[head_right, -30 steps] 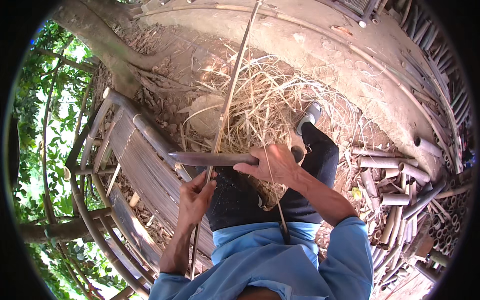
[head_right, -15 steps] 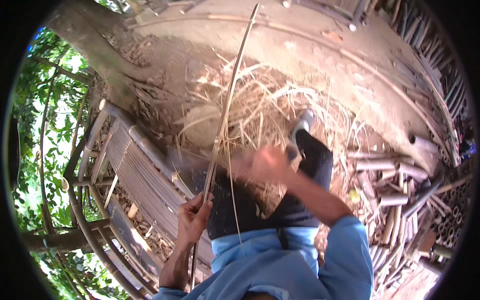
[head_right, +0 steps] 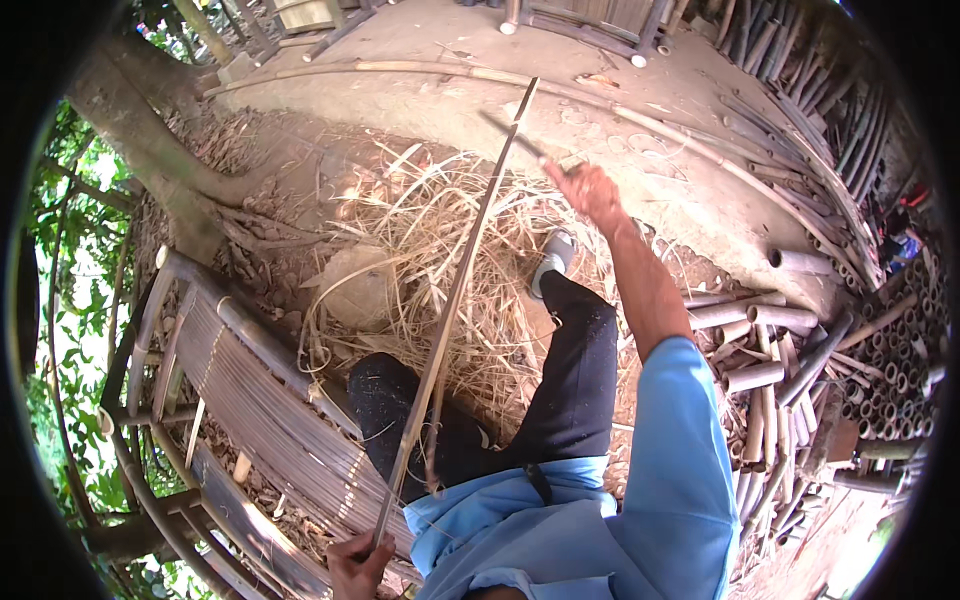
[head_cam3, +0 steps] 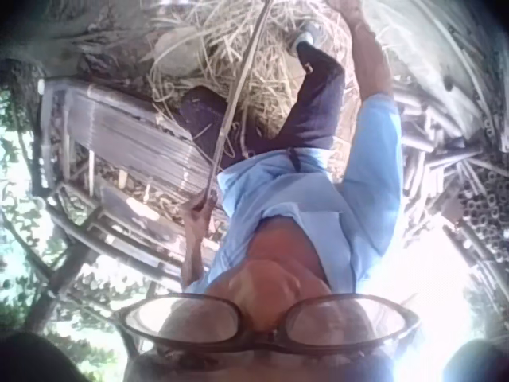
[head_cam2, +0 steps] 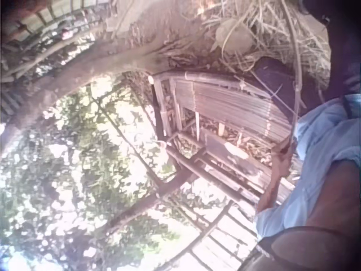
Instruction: The person uses a large knife to strip thin pieces from a bamboo pole and then places the pole onto a bamboo frame.
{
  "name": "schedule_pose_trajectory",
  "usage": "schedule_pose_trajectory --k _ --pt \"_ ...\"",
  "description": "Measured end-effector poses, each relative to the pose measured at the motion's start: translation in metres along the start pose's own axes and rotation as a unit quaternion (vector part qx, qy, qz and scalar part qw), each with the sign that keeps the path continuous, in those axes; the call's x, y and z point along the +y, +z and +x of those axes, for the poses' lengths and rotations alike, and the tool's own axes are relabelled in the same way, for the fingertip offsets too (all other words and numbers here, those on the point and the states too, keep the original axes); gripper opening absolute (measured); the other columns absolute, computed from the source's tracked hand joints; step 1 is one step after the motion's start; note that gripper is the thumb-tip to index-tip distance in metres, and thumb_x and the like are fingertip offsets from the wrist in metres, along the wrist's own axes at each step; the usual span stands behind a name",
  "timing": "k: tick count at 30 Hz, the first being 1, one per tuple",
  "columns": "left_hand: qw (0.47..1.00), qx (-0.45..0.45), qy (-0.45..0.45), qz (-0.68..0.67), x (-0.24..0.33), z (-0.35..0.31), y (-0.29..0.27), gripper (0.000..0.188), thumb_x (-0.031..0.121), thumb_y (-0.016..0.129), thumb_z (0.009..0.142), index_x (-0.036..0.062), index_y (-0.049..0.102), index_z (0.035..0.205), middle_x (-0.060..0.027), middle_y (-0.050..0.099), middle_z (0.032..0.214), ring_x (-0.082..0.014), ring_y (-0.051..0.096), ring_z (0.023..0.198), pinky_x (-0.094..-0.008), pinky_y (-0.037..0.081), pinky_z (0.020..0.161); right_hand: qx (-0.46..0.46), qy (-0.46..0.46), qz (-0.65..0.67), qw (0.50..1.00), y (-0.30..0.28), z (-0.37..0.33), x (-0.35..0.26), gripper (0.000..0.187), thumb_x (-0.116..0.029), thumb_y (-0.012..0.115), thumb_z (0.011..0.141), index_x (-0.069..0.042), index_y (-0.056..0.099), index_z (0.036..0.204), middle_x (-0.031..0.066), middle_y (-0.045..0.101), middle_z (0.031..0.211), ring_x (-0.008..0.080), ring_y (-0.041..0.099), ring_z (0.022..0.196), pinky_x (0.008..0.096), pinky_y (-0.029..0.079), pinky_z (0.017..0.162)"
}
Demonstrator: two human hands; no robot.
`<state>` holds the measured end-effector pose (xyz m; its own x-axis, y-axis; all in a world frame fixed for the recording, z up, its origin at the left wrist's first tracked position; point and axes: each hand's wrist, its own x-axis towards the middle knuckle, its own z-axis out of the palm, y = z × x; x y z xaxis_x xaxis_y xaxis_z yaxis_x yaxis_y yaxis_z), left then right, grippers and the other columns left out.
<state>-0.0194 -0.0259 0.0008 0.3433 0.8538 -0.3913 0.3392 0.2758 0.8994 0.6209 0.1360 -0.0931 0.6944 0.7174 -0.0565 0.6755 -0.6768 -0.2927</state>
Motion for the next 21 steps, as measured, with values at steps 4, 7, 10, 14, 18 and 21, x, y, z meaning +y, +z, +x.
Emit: schedule_pose_trajectory --k 4,7,10,14,18,21 --pt "0.985 -0.030 -0.153 -0.078 0.005 -0.006 -0.023 0.027 0.004 0.072 0.092 -0.0019 0.074 0.119 0.0043 0.060 0.067 -0.0012 0.043 0.056 -0.0223 0.029 0.048 0.041 0.018 0.085 0.995 -0.016 -0.017 -0.035 0.092 -0.081 0.041 0.092 0.004 0.075 0.092 0.0342 0.070 0.092 0.0470 0.070 0.099 0.0505 0.054 0.089" --pt "0.989 -0.063 -0.106 0.083 0.012 0.046 -0.018 0.034 0.025 0.067 0.101 -0.0024 0.072 0.121 0.0056 0.056 0.068 -0.0038 0.047 0.060 -0.0234 0.037 0.054 0.013 -0.061 0.178 0.982 0.004 -0.069 -0.062 0.083 -0.071 0.046 0.097 0.007 0.072 0.088 0.0352 0.066 0.082 0.0467 0.069 0.086 0.0497 0.052 0.083" --pt "0.991 -0.121 -0.023 0.049 0.035 0.118 0.021 0.036 0.020 0.059 0.105 -0.0018 0.065 0.132 0.0050 0.051 0.066 -0.0046 0.045 0.056 -0.0257 0.036 0.050 -0.023 -0.166 0.170 0.971 0.029 -0.143 -0.084 0.080 -0.070 0.043 0.100 0.004 0.074 0.091 0.0182 0.061 0.057 0.0318 0.065 0.056 0.0475 0.053 0.059" --pt "0.993 -0.103 0.037 0.046 0.048 0.174 0.042 0.036 0.018 0.058 0.104 -0.0029 0.064 0.133 0.0055 0.048 0.063 -0.0034 0.041 0.055 -0.0244 0.031 0.049 -0.070 -0.328 0.187 0.923 0.036 -0.232 -0.135 0.068 -0.069 0.053 0.096 -0.005 0.074 0.087 0.0109 0.061 0.055 0.0260 0.061 0.046 0.0432 0.050 0.045" --pt "0.994 -0.099 0.043 0.009 0.041 0.177 0.056 0.033 0.014 0.058 0.104 -0.0033 0.064 0.131 0.0060 0.048 0.064 -0.0027 0.041 0.053 -0.0237 0.030 0.047 -0.032 -0.378 0.152 0.913 0.041 -0.258 -0.140 0.074 -0.076 0.052 0.092 -0.006 0.075 0.085 0.0139 0.062 0.054 0.0302 0.064 0.048 0.0456 0.052 0.048" --pt "0.994 -0.096 0.057 -0.012 0.039 0.169 0.062 0.031 0.012 0.059 0.103 -0.0035 0.065 0.129 0.0065 0.048 0.064 -0.0022 0.040 0.052 -0.0228 0.029 0.046 -0.058 -0.224 0.136 0.963 0.034 -0.212 -0.125 0.077 -0.078 0.048 0.093 -0.007 0.076 0.085 0.0115 0.056 0.047 0.0289 0.061 0.043 0.0455 0.050 0.044"
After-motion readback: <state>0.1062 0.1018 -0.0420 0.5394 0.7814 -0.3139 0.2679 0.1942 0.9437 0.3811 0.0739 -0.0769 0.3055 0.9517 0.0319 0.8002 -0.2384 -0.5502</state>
